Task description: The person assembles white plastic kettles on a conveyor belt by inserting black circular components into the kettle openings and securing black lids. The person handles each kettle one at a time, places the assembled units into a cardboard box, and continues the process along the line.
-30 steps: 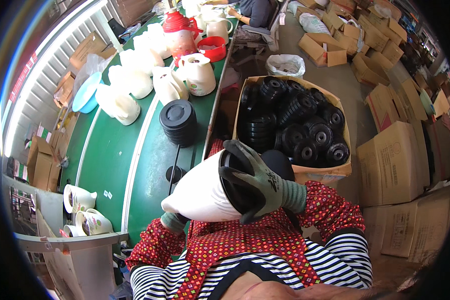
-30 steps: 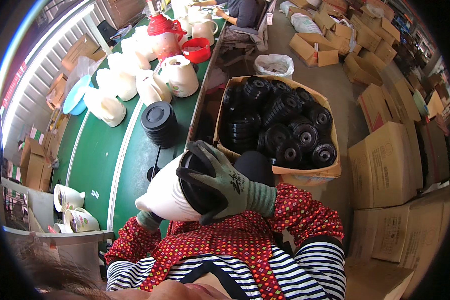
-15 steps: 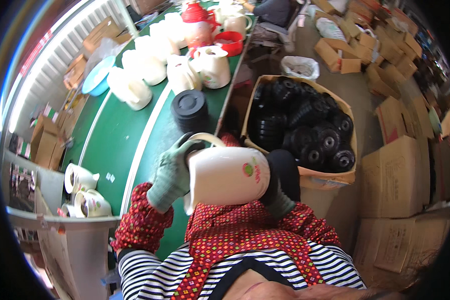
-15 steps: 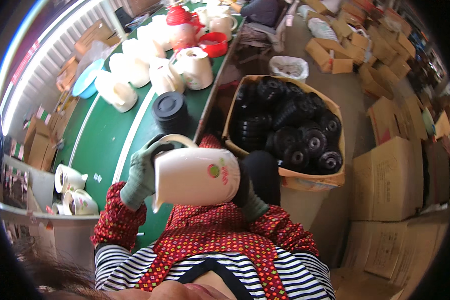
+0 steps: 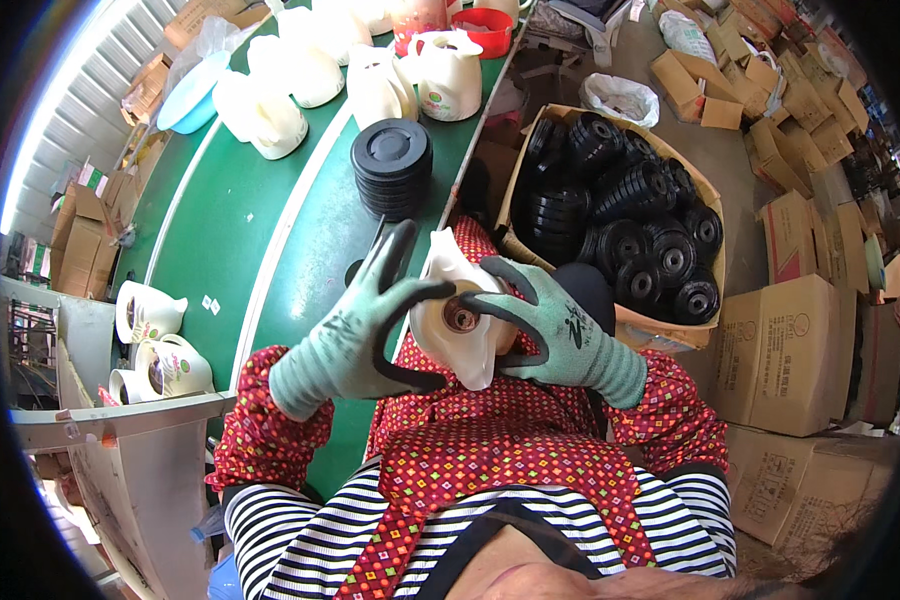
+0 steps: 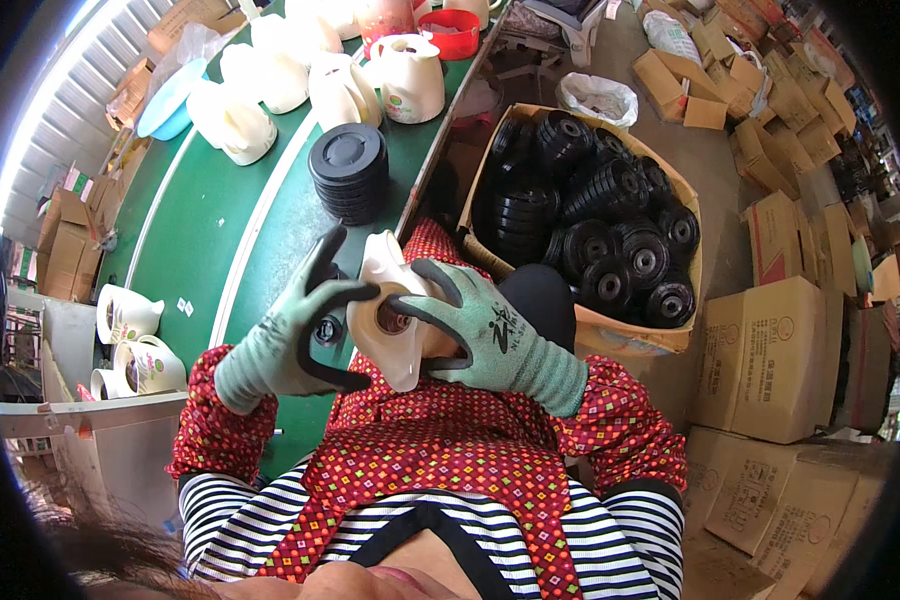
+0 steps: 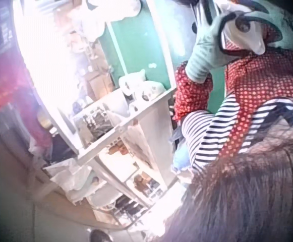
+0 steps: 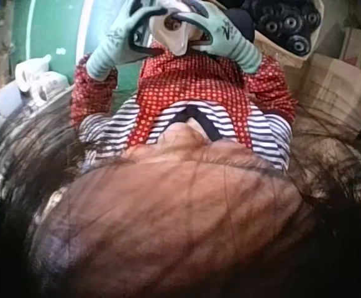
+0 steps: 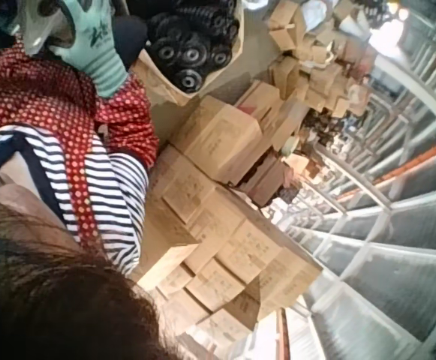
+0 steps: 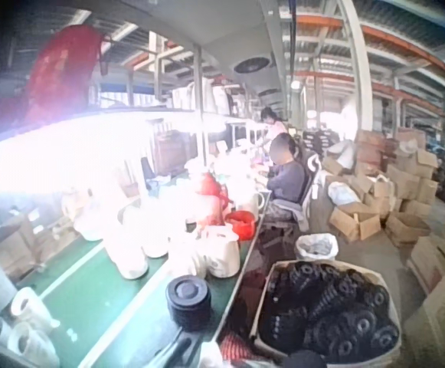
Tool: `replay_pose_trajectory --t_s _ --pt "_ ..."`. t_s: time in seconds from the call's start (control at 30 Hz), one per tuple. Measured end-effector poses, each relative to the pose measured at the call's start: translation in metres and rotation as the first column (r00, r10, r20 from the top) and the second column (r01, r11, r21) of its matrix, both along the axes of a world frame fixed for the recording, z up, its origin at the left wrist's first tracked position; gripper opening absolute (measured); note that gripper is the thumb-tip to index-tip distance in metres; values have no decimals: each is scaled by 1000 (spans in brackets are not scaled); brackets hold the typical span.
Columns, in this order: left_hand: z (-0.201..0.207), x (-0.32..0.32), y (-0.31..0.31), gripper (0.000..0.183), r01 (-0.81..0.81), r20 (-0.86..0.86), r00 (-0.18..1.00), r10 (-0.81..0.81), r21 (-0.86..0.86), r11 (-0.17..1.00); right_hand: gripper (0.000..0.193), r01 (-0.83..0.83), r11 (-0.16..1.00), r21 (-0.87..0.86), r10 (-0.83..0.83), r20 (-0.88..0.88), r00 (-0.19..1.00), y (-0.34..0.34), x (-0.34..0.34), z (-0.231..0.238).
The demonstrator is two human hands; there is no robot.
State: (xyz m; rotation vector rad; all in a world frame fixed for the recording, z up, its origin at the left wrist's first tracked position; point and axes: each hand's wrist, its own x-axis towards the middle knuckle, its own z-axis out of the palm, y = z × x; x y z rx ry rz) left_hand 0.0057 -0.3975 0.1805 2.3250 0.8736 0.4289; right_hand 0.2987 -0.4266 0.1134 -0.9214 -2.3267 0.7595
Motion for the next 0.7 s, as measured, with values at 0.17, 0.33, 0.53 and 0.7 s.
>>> replay_pose_trajectory --t_s 0.17,0.33,0.53,0.7 --pt "-40 15 -13 82 -44 -214 975 65 102 994 74 25 995 92 -45 223 974 -3 -13 12" --pt "-51 23 -5 68 11 26 1000 -13 51 999 59 29 995 98 -57 304 951 -7 -19 11" --pt "-60 27 -14 68 -37 106 994 19 167 985 56 -3 985 174 -51 309 950 -9 -21 9" --pt "-56 23 -3 72 -50 214 977 20 134 990 73 24 999 43 -29 106 994 2 -9 19"
